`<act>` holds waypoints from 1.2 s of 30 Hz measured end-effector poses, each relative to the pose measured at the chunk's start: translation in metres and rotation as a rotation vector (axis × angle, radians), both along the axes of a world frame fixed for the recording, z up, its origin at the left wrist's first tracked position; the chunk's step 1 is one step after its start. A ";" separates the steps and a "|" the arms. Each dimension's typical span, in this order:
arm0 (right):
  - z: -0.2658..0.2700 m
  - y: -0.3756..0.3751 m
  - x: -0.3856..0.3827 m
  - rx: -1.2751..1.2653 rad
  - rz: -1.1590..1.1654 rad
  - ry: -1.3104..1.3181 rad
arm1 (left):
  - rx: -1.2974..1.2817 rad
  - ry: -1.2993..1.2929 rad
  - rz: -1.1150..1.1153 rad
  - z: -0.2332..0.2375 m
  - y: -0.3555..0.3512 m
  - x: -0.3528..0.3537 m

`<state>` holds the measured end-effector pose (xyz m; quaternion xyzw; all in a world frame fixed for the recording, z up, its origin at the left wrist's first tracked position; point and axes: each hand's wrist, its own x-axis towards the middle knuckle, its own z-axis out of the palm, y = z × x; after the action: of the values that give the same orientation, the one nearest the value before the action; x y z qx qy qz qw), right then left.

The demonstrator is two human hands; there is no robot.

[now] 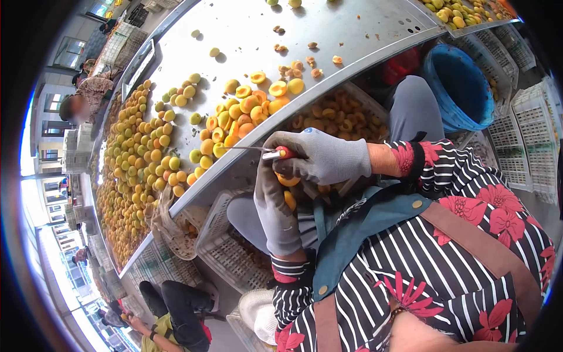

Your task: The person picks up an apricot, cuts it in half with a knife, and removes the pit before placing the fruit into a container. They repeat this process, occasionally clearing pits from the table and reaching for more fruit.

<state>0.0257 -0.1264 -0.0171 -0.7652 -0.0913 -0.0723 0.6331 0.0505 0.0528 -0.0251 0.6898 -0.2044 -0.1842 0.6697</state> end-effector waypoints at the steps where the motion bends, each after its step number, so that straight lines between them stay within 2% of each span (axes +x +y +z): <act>1: -0.001 0.001 0.001 -0.001 0.001 0.000 | 0.237 -0.321 -0.046 -0.001 0.001 0.000; 3: -0.003 0.000 0.003 -0.088 0.008 -0.124 | 0.245 -0.354 -0.021 -0.007 0.000 -0.002; 5: -0.004 -0.002 -0.002 -0.126 0.021 -0.127 | -0.255 0.319 -0.086 -0.019 0.005 -0.002; 6: -0.002 -0.002 -0.004 -0.162 0.036 -0.131 | -0.374 0.545 -0.027 -0.011 -0.003 -0.004; 9: 0.000 -0.001 -0.006 -0.183 0.034 -0.185 | -0.370 0.560 0.102 -0.029 0.000 -0.015; 13: -0.003 0.000 0.003 -0.202 0.030 -0.177 | -0.415 0.565 0.097 -0.019 -0.011 -0.012; 15: -0.009 -0.001 0.011 -0.134 -0.138 -0.243 | -0.405 0.601 0.132 -0.016 -0.013 0.002; 16: -0.003 -0.006 0.012 -0.123 -0.181 -0.163 | -0.578 0.599 -0.142 -0.007 -0.006 0.009; 17: 0.000 -0.008 0.017 -0.044 -0.224 -0.142 | -0.580 0.593 -0.142 -0.004 -0.006 0.013; 19: 0.011 -0.006 0.025 0.609 -0.257 -0.057 | -0.285 0.440 0.036 -0.001 -0.009 0.021; 23: 0.030 -0.018 0.034 0.781 -0.193 -0.172 | -0.242 0.419 0.095 0.003 -0.026 0.032; 27: 0.028 -0.004 0.044 0.843 -0.309 -0.207 | -0.318 0.407 0.017 0.007 -0.039 0.031; 31: 0.014 0.002 0.043 0.881 -0.197 -0.304 | -0.353 0.412 0.089 0.008 -0.042 0.028; 36: 0.011 0.005 0.038 0.698 -0.295 -0.286 | -0.260 0.397 0.105 0.011 -0.042 0.027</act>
<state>0.0641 -0.1213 -0.0059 -0.4912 -0.0376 -0.2949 0.8188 0.0774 0.0110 -0.0137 0.5579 -0.0546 -0.2532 0.7884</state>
